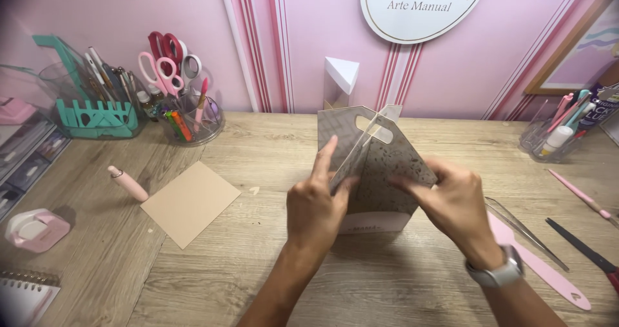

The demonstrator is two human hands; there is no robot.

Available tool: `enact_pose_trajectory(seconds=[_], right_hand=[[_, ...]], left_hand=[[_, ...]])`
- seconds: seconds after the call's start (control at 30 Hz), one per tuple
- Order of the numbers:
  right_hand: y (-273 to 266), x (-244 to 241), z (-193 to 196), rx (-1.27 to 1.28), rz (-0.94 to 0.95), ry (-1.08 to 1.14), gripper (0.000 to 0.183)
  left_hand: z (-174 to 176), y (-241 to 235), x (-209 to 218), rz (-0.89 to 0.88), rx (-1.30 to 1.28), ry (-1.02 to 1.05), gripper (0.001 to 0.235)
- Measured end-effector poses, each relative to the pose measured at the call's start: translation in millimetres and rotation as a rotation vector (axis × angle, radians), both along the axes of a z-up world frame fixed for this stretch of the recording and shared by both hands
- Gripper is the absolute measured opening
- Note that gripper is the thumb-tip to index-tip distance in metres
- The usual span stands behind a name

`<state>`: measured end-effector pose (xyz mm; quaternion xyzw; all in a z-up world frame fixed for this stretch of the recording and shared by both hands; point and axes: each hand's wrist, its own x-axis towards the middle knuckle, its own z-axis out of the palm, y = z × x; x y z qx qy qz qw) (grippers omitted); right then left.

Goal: The person applies glue to the edges of a flat cardboard piece and attaches it to a partially assembled paper box. They then fold and press the flaps to secure the box structure.

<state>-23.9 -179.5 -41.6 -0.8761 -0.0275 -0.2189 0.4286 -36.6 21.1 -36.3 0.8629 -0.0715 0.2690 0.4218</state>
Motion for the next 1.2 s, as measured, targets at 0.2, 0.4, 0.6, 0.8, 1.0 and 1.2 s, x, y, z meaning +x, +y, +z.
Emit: enact_pose_trajectory(seconds=[0.2,0.4,0.6,0.8,1.0,1.2], right_hand=[[-13.7,7.0,-26.1,0.029,0.005,0.022,0.014],[-20.4,15.5,-43.7,-0.076,0.015,-0.14,0.011],[-31.1,-9.2,-10.2,-0.163,0.14,0.167,0.031],[-37.4,-16.4,-22.6,-0.275,0.52,-0.018,0.047],[-46.2,4.4,-24.0,-0.39,0.598,-0.238,0.053],[-47.9,46.4,-38.6,-0.258,0.513,-0.603,0.066]], left_hand=[[-32.1,10.9,11.5,-0.008,-0.028,0.165,0.058],[-27.1,12.1,15.7,-0.011,-0.052,0.066,0.056],[-23.6,22.7,2.3,-0.043,-0.008,-0.225,0.09],[-62.1,1.0,-14.3,-0.23,0.522,-0.554,0.024],[-76.8,33.8,13.4,-0.493,0.509,-0.355,0.024],[-78.4,52.6,21.8,-0.563,0.471,-0.39,0.047]])
